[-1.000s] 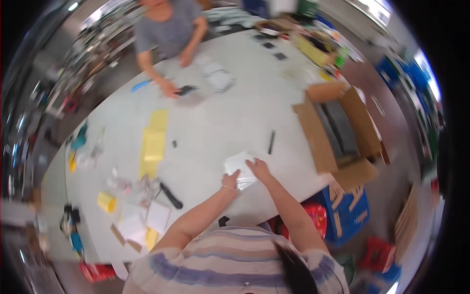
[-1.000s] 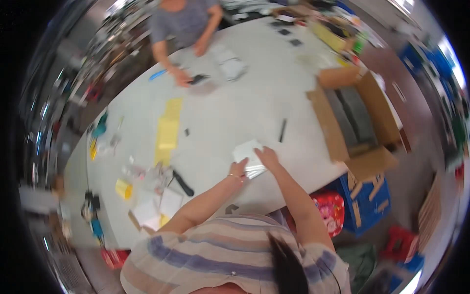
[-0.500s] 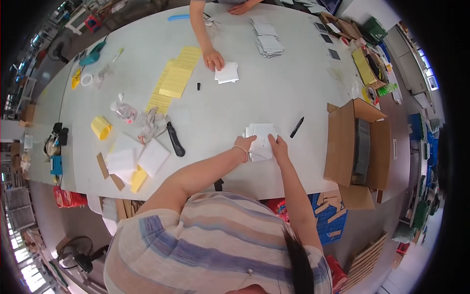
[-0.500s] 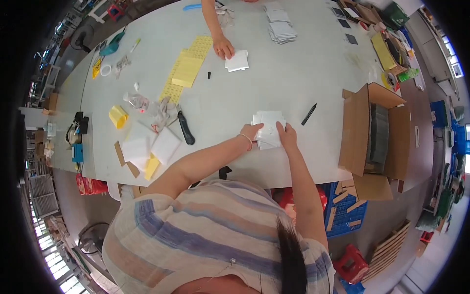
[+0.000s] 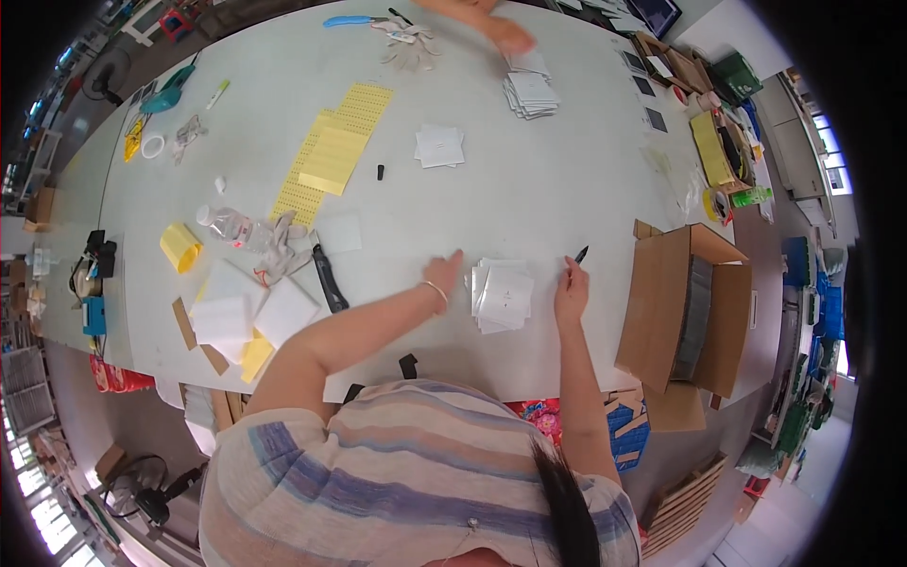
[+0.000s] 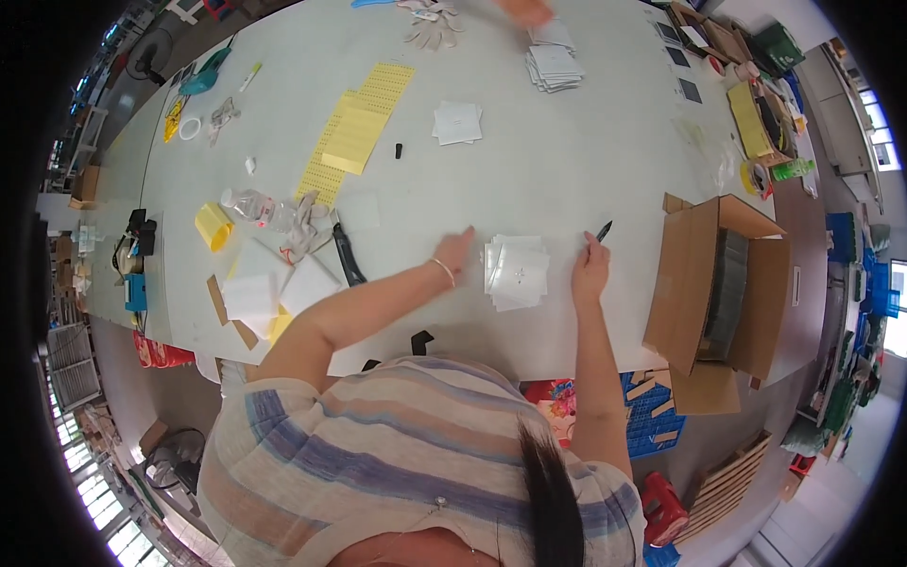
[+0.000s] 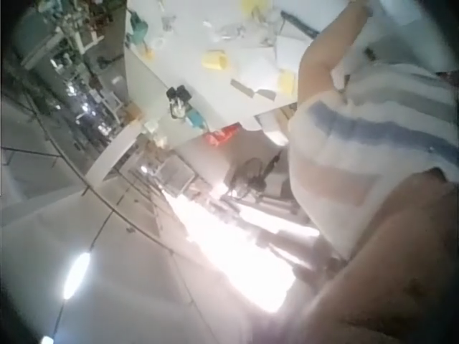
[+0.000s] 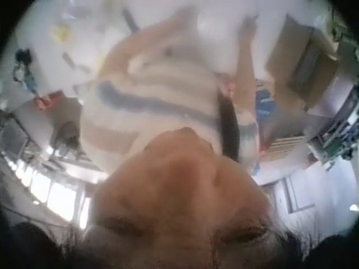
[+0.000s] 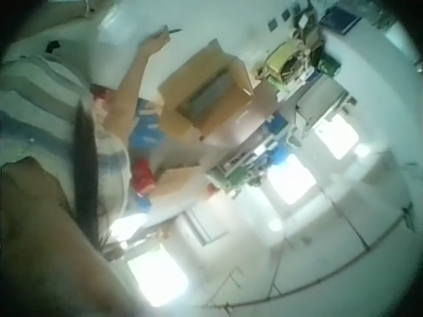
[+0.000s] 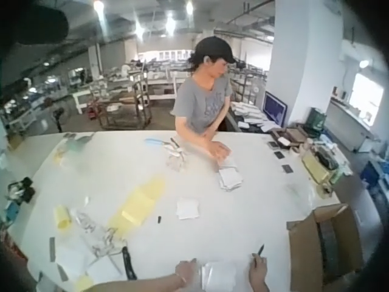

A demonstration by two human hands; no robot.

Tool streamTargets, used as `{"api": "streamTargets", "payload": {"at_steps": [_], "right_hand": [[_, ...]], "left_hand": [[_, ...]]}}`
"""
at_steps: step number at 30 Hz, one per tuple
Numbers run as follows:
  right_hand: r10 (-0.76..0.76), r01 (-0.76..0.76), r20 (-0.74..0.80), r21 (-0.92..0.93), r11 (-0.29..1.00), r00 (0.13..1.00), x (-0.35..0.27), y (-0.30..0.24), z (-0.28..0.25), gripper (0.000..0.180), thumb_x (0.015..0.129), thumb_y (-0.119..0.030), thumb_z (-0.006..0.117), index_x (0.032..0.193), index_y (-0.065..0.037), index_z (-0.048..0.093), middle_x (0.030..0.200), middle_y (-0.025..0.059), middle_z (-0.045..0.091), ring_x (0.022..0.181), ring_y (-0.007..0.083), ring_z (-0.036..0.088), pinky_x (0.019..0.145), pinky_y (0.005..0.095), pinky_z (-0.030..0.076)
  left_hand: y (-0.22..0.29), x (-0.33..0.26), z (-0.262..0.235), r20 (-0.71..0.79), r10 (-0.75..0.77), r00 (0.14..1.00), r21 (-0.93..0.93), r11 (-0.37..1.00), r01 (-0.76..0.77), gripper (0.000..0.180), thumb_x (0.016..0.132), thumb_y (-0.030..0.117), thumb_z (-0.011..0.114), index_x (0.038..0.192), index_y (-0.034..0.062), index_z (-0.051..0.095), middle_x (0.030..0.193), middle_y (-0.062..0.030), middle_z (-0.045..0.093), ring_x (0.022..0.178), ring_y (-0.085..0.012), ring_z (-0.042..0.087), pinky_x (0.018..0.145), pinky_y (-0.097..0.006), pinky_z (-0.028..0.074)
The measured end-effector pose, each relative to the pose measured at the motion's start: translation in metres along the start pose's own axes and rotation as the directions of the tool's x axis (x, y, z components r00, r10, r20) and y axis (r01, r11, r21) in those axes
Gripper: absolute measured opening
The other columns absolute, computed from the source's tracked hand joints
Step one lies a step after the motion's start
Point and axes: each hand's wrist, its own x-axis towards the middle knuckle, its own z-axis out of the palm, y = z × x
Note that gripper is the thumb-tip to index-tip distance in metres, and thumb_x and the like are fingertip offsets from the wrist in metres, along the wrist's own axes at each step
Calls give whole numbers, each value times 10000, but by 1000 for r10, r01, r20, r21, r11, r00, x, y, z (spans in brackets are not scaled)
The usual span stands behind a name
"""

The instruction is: The person counts and stacks small gray plates, then marks small white packets with a marker pen.

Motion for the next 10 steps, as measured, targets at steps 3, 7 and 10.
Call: {"api": "streamTargets", "payload": {"at_steps": [3,7,10], "right_hand": [[-160,173,68,-503,847,985,17,31,-27,384,820,-9,527,1156,-168,621,1221,128,516,975,270,564,829,353,483],[-253,385,292,-631,673,922,39,56,-33,439,784,-4,576,1175,-200,607,1273,101,496,994,271,560,854,363,485],[-229,431,394,-561,707,890,56,67,-34,515,744,12,612,1197,-234,599,1362,113,437,1011,285,553,864,356,484]], "left_hand": [[58,20,-28,-351,397,848,351,896,-274,690,744,460,661,1256,29,494,1267,-178,491,1191,-355,436,993,-426,376],[129,63,-80,-192,696,692,750,559,-354,765,682,393,726,1310,67,436,1372,-151,404,1293,-345,333,1040,-460,325],[173,87,-107,140,576,806,949,156,-276,928,675,393,729,1428,125,258,1510,-125,204,1397,-372,143,1084,-503,266]]}}
